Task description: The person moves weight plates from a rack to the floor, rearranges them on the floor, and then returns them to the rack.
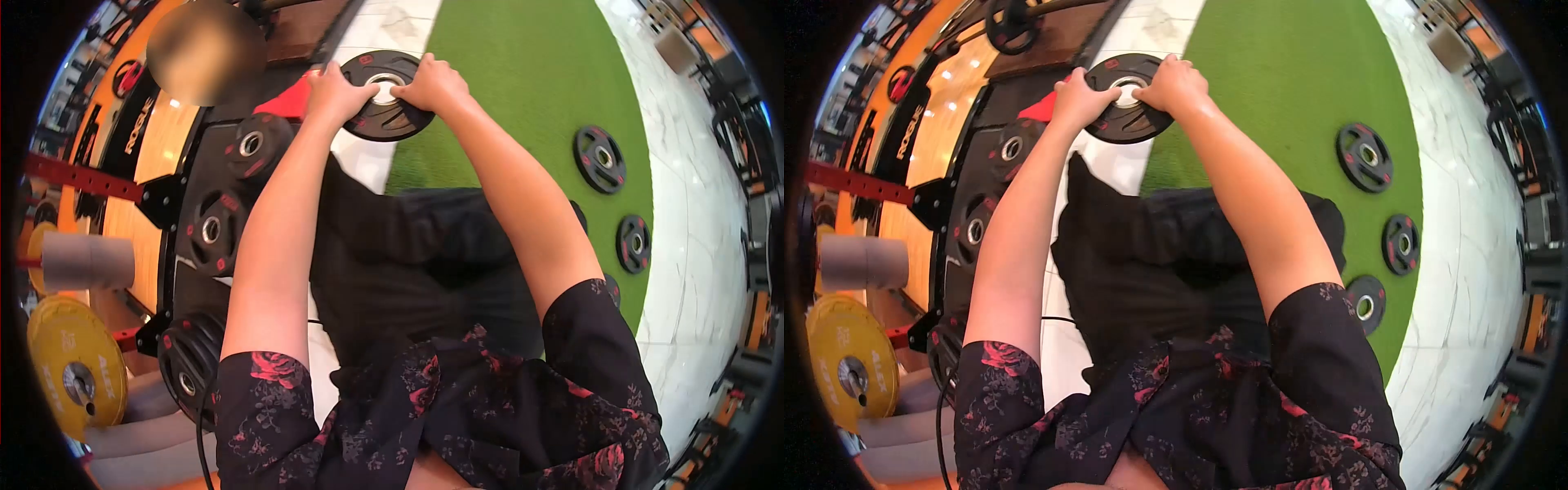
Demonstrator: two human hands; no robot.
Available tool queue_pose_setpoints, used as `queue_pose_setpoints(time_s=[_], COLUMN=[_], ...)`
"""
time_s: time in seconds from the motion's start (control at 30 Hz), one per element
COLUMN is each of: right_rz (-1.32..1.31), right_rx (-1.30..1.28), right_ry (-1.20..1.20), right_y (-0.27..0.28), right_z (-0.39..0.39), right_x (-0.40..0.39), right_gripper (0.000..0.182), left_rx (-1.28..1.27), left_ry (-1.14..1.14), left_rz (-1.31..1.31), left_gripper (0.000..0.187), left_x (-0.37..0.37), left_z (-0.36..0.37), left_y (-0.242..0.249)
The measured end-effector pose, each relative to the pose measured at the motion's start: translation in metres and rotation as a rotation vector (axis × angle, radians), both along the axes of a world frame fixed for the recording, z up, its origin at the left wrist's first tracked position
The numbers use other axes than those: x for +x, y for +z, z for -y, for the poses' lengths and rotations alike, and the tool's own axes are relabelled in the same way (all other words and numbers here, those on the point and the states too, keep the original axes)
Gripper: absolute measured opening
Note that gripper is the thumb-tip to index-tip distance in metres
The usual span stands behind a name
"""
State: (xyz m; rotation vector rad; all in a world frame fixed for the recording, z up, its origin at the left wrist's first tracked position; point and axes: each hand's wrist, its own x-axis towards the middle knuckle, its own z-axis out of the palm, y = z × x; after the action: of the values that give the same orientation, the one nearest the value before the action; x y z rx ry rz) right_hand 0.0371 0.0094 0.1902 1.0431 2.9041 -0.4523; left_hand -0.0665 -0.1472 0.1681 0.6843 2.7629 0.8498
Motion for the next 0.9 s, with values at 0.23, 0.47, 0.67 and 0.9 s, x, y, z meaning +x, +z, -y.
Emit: queue_pose_setpoints(time_s=[0.23, 0.47, 0.67, 0.9], right_rz=[-0.066, 0.060, 0.059, -0.028], right_rx=[0.006, -0.001, 0.135, -0.035], right_ry=[0.232, 0.377, 0.501, 0.418], right_y=[-0.054, -0.103, -0.134, -0.156], right_z=[0.135, 0.208, 0.206, 0.190], right_x=[-0.131, -0.202, -0.203, -0.202], right_gripper=[0.105, 0.098, 0.088, 0.094], left_rx=[-0.011, -0.159, -0.082, 0.005], left_ry=[0.277, 0.483, 0.467, 0.452], left_rz=[-0.054, 0.105, -0.002, -0.125], left_gripper=[0.096, 0.101, 0.095, 0.097], left_x=[-0.100, -0.143, -0.145, -0.149], left_z=[0.151, 0.226, 0.224, 0.218], left_y=[-0.061, -0.112, -0.156, -0.191])
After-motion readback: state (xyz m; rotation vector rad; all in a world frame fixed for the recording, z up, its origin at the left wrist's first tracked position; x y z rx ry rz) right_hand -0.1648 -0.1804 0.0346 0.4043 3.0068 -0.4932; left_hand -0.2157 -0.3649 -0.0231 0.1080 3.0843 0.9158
